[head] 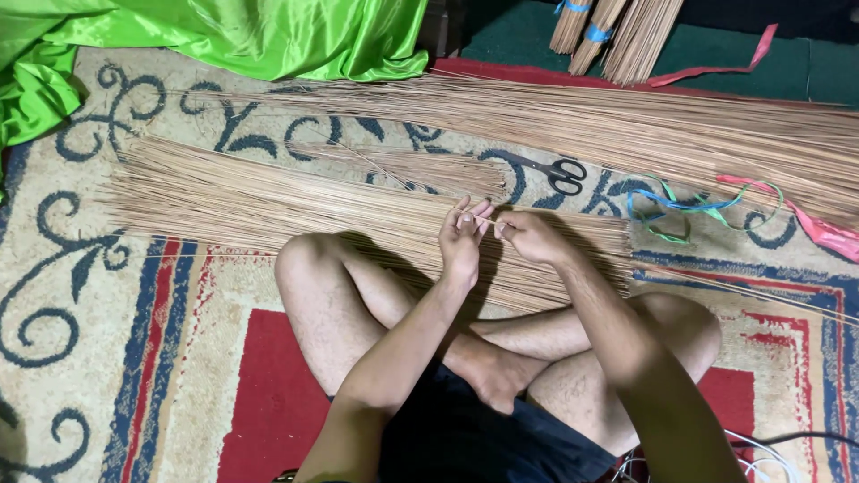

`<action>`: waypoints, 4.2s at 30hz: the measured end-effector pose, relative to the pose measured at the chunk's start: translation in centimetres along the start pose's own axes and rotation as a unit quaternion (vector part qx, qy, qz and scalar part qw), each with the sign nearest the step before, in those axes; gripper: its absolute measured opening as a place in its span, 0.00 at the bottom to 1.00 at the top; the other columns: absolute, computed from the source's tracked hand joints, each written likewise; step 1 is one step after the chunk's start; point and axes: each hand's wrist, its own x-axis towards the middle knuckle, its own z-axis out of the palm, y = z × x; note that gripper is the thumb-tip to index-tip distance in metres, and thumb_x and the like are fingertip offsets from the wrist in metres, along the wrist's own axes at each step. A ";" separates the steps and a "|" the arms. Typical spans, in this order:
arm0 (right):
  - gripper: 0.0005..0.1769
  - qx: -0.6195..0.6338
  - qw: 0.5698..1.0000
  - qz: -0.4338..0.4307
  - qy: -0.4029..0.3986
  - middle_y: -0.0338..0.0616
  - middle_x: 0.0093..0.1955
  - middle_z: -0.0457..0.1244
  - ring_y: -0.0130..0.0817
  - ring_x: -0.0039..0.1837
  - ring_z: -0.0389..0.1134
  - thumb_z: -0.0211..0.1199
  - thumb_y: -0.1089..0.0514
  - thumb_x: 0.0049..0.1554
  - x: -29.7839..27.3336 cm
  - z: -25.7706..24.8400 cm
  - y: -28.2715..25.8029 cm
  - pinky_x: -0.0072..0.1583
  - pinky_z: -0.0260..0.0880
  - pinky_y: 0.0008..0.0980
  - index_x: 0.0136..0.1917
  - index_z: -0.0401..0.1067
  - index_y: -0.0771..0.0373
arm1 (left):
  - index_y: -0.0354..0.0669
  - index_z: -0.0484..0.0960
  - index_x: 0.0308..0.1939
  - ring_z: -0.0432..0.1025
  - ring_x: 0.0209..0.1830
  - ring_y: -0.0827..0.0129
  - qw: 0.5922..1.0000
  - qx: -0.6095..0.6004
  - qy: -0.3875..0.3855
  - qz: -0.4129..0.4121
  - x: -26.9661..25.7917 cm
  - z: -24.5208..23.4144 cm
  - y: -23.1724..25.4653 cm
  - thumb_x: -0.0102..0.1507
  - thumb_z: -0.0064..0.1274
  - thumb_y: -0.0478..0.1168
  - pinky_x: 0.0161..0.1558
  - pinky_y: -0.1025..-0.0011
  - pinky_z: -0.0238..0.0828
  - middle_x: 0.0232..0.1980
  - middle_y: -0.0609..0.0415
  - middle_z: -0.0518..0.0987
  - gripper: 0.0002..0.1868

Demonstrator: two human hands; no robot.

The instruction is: Organizing and trimming a bundle of thin wooden sticks

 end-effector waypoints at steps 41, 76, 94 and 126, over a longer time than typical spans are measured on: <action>0.36 -0.373 0.878 0.239 -0.181 0.42 0.60 0.73 0.40 0.44 0.72 0.67 0.37 0.53 6.2 -10.2 -14.7 0.52 0.73 0.38 0.73 0.68 0.43 | 0.34 0.76 0.53 0.80 0.44 0.57 0.998 -0.042 0.047 -0.010 7.6 -1.9 -4.6 0.75 0.35 0.26 0.51 0.61 0.82 0.47 0.40 0.83 0.13; 0.37 -0.576 0.753 0.184 -0.260 0.58 0.45 0.74 0.56 0.60 0.74 0.76 0.28 0.42 14.2 -8.0 -16.4 0.62 0.72 0.48 0.51 0.84 0.60 | 0.28 0.73 0.57 0.80 0.40 0.59 0.995 -0.082 0.040 0.028 7.3 -0.8 -5.7 0.75 0.32 0.26 0.51 0.58 0.82 0.43 0.35 0.80 0.13; 0.28 -0.650 0.710 0.098 -0.254 0.46 0.42 0.74 0.49 0.52 0.77 0.79 0.33 0.41 17.3 -5.5 -10.8 0.52 0.78 0.48 0.46 0.85 0.53 | 0.31 0.74 0.56 0.80 0.39 0.65 0.993 -0.089 0.072 0.006 7.6 -1.5 -7.2 0.74 0.33 0.27 0.49 0.64 0.84 0.43 0.40 0.81 0.13; 0.15 -0.143 0.986 -0.066 0.048 0.67 0.45 0.69 0.67 0.54 0.71 0.53 0.59 0.65 4.3 -5.1 4.1 0.55 0.71 0.56 0.49 0.79 0.69 | 0.37 0.72 0.55 0.81 0.46 0.65 0.996 -0.055 0.064 0.001 7.7 -2.6 -5.2 0.74 0.33 0.28 0.54 0.64 0.82 0.46 0.45 0.83 0.12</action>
